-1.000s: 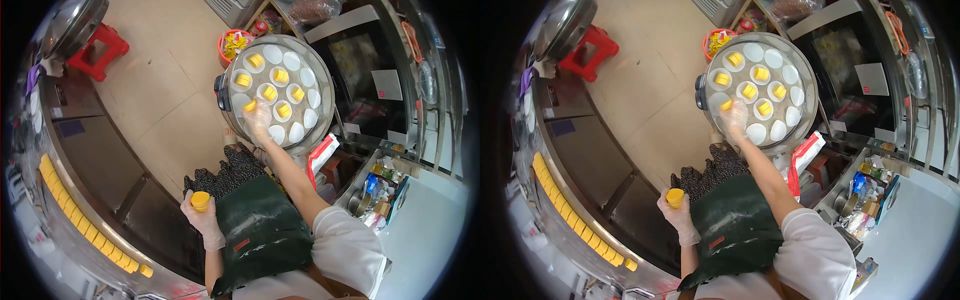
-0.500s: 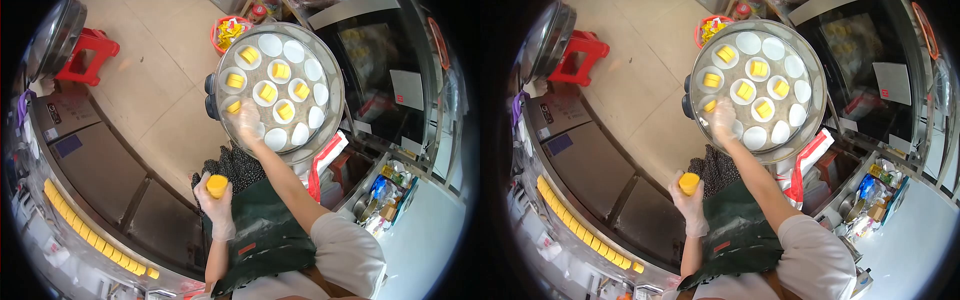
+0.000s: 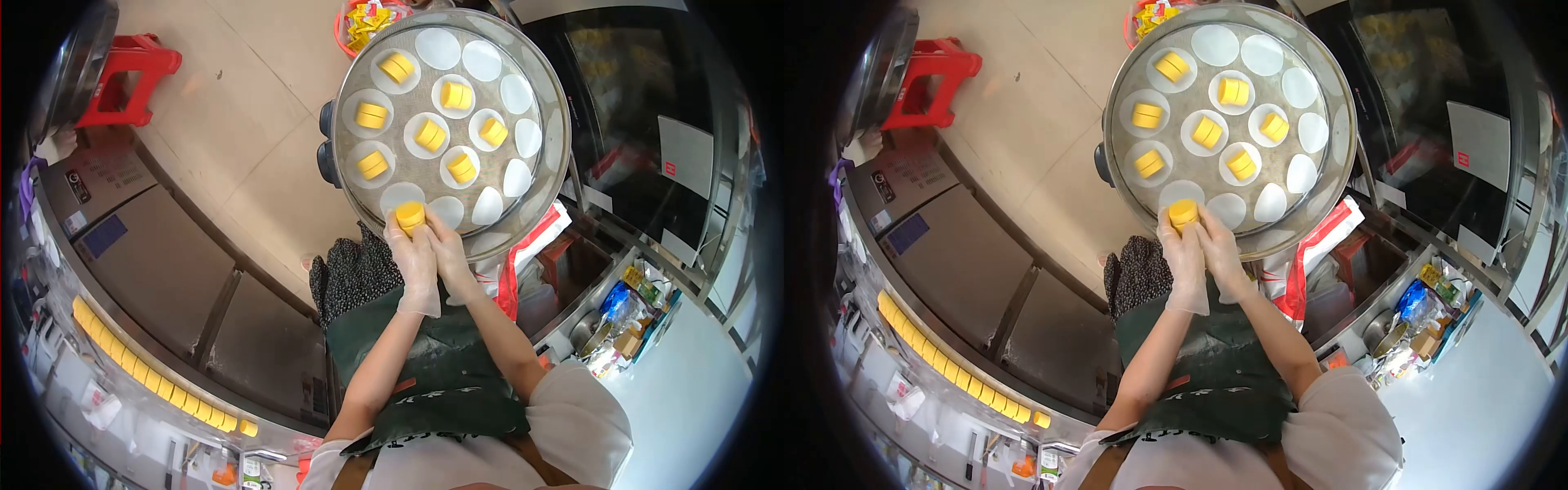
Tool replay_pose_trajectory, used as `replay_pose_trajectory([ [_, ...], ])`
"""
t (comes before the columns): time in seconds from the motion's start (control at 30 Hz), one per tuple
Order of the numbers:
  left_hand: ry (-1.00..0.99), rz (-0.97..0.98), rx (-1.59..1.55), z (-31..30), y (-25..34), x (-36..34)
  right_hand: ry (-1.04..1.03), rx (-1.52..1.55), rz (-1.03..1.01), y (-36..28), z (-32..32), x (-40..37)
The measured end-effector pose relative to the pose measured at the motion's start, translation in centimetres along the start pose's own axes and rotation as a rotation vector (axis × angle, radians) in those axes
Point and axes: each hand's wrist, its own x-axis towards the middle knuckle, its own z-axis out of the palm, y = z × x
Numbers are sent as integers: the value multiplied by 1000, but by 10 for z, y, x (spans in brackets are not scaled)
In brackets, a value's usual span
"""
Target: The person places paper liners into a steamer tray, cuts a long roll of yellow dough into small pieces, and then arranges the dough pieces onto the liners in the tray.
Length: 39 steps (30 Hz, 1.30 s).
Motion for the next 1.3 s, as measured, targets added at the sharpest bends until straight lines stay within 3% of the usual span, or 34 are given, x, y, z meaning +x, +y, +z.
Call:
replay_pose_trajectory([
  [0.13, -25, -225, -176, 14, -23, 21, -131, 125, 136, 51, 2, 36],
  [0.33, 17, -263, -261, 32, -53, 40, -36, -195, -26, 62, 5, 59],
  [0.53, -36, -250, -359, 33, -69, 49, 16, -314, -81, 67, 10, 66],
  [0.57, -85, -226, -375, 31, -70, 45, 54, -355, -114, 67, 8, 63],
  [0.67, -198, -67, -336, -10, 14, 16, 137, -406, -218, 30, 0, 46],
  [0.7, -144, 149, -31, -15, -12, 6, 138, -374, -239, 1, 0, 32],
  [0.73, -148, 189, -52, -42, 9, -8, 103, -421, -277, -5, -5, 27],
  [0.77, -37, 348, -164, -52, -6, -17, 112, -294, -212, -16, -2, 24],
  [0.87, 123, 361, -235, -157, 16, -39, 38, -306, -313, -58, 22, 14],
  [1.0, 579, 259, -206, -315, -17, -91, -340, -297, -510, -120, 151, -48],
  [1.07, 790, 173, -138, -381, -39, -130, -628, -310, -491, -142, 226, -92],
  [1.13, 1038, 82, -79, -442, -76, -166, -983, -575, -857, -155, 309, -138],
  [1.17, 1220, 146, 73, -470, -105, -181, -1159, -589, -1024, -161, 350, -168],
  [1.2, 1319, 6, -11, -495, -125, -203, -1335, -595, -1182, -166, 390, -205],
  [1.23, 1479, -11, 225, -518, -158, -216, -1474, -572, -1284, -154, 429, -230],
  [1.27, 1463, -221, 316, -540, -175, -230, -1609, -547, -1378, -141, 463, -253],
  [1.3, 1449, -249, 377, -561, -189, -239, -1643, -479, -1504, -133, 494, -279],
])
